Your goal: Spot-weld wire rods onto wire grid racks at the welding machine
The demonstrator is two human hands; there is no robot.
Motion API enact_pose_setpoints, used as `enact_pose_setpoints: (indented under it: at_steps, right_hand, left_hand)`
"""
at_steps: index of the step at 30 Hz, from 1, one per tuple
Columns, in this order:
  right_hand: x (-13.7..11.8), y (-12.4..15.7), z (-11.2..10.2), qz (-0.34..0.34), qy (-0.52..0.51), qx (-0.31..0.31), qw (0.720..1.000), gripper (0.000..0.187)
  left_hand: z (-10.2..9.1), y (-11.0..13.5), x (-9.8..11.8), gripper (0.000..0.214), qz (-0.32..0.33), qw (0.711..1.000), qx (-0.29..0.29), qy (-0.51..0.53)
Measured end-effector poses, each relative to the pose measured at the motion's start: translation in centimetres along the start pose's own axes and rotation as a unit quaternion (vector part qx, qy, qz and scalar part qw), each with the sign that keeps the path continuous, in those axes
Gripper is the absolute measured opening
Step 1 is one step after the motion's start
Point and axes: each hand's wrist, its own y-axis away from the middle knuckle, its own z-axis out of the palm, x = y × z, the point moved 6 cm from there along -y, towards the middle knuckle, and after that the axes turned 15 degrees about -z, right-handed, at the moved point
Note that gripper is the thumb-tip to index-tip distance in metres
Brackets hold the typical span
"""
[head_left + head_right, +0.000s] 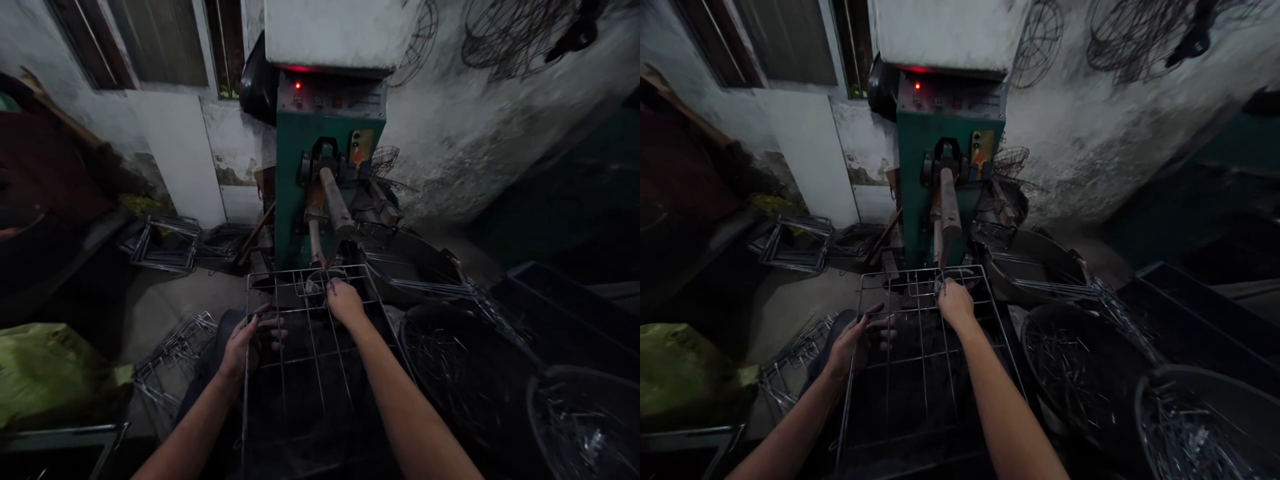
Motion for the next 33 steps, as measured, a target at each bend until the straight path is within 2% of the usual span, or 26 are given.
enact_pose_setpoints:
  at_steps: [4, 7, 10, 14, 20, 25, 33]
  right_hand:
    - [-0.3, 0.2, -0.2, 0.018, -0.006, 0.003, 1.0, 0.029]
    - [-0.2, 0.6, -0.4, 0.016, -0.014, 0.003, 1.0, 0.029]
    - [0.7, 1.3, -0.5, 0.021, -0.012, 0.005, 1.0, 0.027]
    - [2.3, 2.0, -0.6, 0.032, -0.004, 0.025, 0.999, 0.027]
    - [3.4, 2.6, -0.4, 0.034, -0.004, 0.044, 0.998, 0.027]
    - [4.9, 3.0, -0.6, 0.046, -0.003, 0.059, 0.997, 0.027]
    - [6.6, 2.3, -0.4, 0.089, -0.012, 0.063, 0.994, 0.03]
  left_hand:
    - [0.0, 0.0, -0.1, 0.056, -0.006, 1.0, -0.012, -0.012]
    - [0.0, 0.1, -0.1, 0.059, 0.0, 1.0, -0.012, -0.018]
    - [0.6, -0.1, -0.5, 0.063, -0.014, 0.999, -0.036, -0.008]
    - [1.6, -0.6, -0.6, 0.058, -0.025, 0.998, -0.053, -0.024]
    - [2.1, -1.1, -0.7, 0.051, -0.046, 0.996, -0.066, -0.026]
    - [3.0, -2.8, -1.3, 0.045, -0.079, 0.991, -0.105, -0.029]
    - [3.6, -5.4, -0.7, 0.045, -0.075, 0.988, -0.124, -0.06]
